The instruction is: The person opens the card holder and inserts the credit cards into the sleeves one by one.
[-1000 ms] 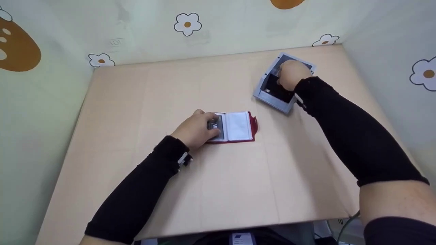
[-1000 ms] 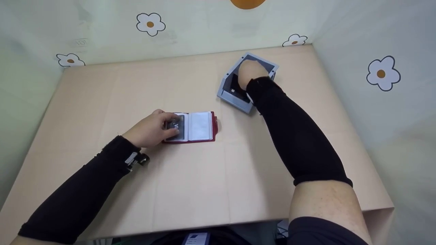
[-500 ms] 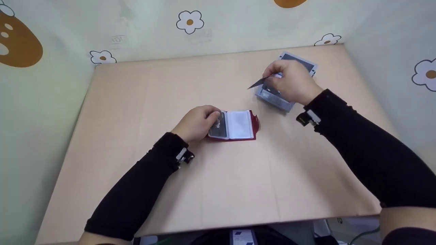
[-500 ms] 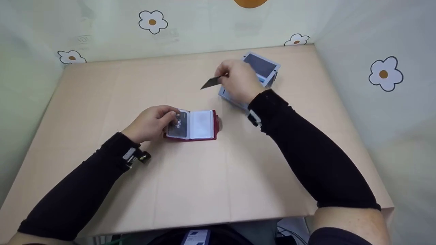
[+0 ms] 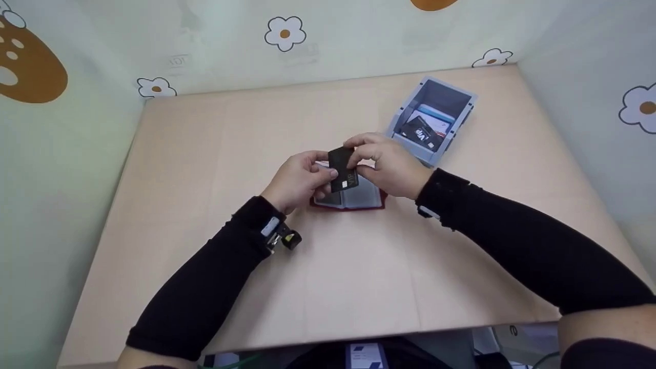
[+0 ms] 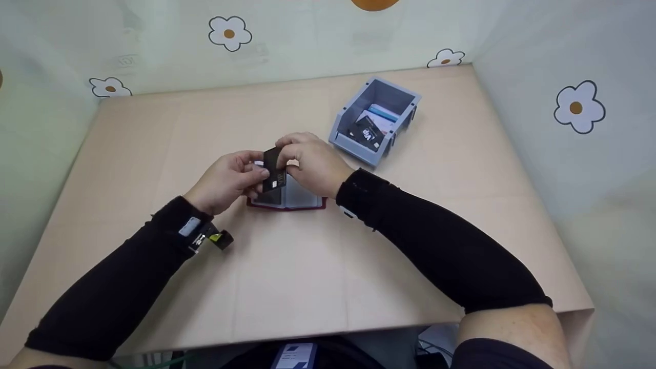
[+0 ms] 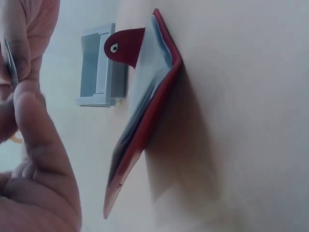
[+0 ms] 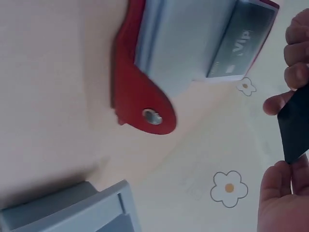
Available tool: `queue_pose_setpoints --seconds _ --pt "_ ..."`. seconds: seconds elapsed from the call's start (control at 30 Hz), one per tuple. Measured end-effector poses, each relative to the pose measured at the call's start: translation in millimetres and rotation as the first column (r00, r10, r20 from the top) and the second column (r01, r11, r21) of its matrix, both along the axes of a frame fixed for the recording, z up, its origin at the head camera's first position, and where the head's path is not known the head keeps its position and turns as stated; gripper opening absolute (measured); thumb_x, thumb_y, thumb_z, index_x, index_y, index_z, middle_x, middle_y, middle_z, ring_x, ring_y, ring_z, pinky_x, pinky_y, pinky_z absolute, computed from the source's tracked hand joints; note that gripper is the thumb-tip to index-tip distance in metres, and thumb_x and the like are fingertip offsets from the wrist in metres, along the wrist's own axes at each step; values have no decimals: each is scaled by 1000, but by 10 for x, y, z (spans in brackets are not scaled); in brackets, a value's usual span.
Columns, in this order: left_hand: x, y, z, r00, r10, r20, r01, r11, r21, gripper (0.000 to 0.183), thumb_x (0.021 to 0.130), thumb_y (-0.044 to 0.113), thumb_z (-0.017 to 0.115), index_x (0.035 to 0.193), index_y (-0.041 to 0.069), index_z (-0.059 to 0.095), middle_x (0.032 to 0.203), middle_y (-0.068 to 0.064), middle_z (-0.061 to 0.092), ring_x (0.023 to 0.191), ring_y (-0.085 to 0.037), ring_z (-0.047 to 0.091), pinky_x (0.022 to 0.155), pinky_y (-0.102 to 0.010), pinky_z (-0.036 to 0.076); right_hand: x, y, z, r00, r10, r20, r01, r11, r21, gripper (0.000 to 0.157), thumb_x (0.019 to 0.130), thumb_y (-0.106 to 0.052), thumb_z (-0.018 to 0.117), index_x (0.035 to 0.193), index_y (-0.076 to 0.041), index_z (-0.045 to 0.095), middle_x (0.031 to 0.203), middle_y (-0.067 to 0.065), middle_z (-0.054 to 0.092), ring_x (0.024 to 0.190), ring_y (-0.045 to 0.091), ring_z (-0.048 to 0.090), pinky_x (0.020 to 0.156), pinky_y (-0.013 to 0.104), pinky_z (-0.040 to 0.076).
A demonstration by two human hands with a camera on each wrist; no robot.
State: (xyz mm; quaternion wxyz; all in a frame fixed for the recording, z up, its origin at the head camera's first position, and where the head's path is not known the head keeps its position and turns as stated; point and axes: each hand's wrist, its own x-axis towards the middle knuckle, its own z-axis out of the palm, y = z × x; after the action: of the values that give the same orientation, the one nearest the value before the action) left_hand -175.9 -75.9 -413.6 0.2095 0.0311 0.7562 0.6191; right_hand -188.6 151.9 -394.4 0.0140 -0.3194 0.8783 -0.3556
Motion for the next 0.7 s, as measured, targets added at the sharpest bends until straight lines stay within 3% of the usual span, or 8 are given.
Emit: queue_pose_setpoints --seconds 0.07,0.2,0.37,0.7 --pt "0 6 -20 1000 31 4 -31 999 -20 44 100 8 69 142 4 57 80 -1 68 62 -9 61 57 -22 53 -6 28 -50 999 -21 33 18 998 64 31 96 -1 72 127 -6 73 152 13 58 143 31 54 119 46 44" --pt "9 7 -69 999 30 -44 -37 984 -176 50 102 9 68 149 4 53 84 -2 68 61 -10 59 57 -22 52 -12 100 -205 995 -39 90 19 978 209 63 99 -14 73 156 -5 48 164 15 46 151 32 45 125 48 37" --pt "6 7 -121 995 -10 -96 -24 937 -348 57 103 14 67 156 5 46 90 -5 71 61 -10 61 56 -23 52 -3 186 -389 988 -21 151 -28 948 316 73 100 -28 73 160 -3 41 168 17 38 156 32 37 128 48 29" --pt "-13 -4 -185 994 -30 -102 -22 880 -475 61 105 17 63 160 5 42 95 -5 71 61 -11 63 56 -24 52 7 266 -475 989 18 149 -77 915 396 81 98 -35 75 160 3 38 169 20 34 159 34 31 131 47 24"
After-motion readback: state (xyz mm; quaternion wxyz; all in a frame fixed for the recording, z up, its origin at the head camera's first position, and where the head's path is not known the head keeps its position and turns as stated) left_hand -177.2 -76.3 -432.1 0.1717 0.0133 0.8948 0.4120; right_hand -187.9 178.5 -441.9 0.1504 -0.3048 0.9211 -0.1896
